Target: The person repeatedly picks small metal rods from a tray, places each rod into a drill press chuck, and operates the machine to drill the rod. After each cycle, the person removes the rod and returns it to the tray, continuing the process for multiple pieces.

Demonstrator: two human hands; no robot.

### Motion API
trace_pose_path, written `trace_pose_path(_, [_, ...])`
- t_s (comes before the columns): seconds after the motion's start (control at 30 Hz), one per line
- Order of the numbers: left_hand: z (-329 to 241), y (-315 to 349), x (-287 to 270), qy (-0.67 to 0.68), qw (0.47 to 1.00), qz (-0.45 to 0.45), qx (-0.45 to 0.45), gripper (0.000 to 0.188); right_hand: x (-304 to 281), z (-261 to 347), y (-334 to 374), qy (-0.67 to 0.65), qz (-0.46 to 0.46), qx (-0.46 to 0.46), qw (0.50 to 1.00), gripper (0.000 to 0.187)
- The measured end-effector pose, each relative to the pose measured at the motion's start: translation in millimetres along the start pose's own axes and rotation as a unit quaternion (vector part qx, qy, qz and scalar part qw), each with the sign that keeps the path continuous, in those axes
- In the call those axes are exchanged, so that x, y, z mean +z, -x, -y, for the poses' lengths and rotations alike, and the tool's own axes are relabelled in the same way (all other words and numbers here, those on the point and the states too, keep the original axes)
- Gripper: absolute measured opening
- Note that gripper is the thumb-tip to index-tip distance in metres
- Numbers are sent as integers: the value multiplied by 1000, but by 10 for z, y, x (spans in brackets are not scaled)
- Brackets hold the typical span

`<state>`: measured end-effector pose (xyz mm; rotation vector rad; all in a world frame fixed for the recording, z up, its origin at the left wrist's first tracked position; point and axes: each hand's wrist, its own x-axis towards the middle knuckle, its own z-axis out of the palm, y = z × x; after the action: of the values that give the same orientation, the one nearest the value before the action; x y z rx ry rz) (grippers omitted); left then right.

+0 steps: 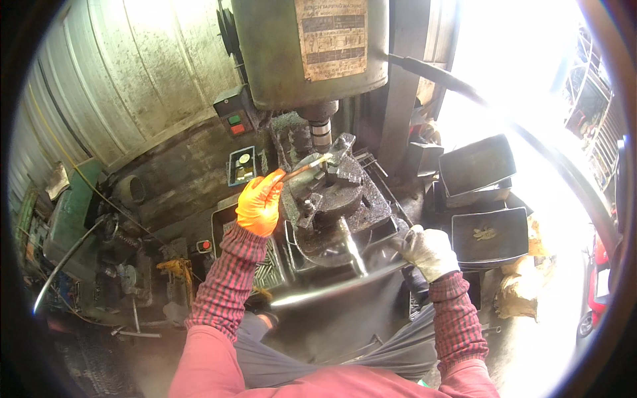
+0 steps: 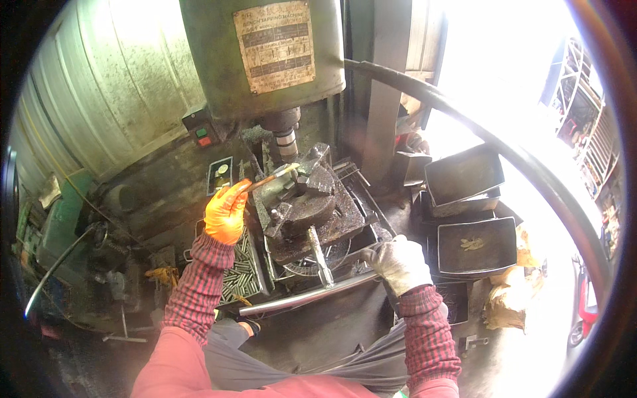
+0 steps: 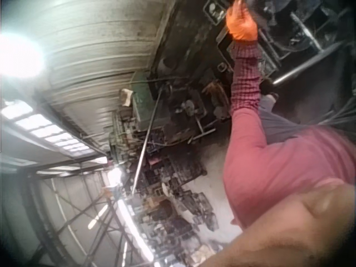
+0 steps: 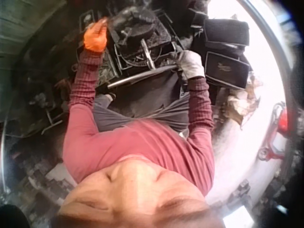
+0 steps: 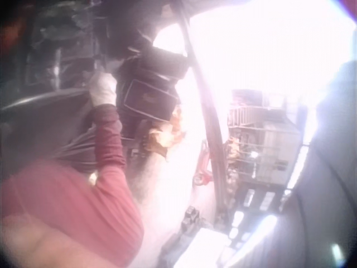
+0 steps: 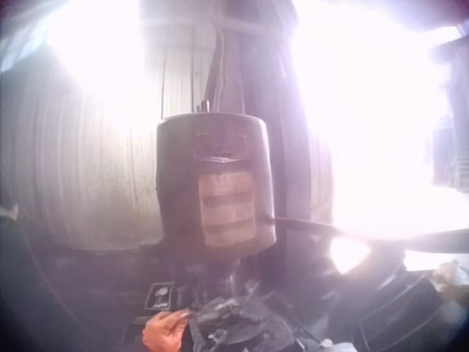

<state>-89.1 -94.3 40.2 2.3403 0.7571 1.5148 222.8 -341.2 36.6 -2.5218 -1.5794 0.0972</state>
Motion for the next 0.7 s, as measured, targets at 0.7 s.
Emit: trace_pose_path(0.7, [1782, 95, -412, -387, 888, 91, -231, 38, 249, -123, -56, -4, -70, -56, 996, 57])
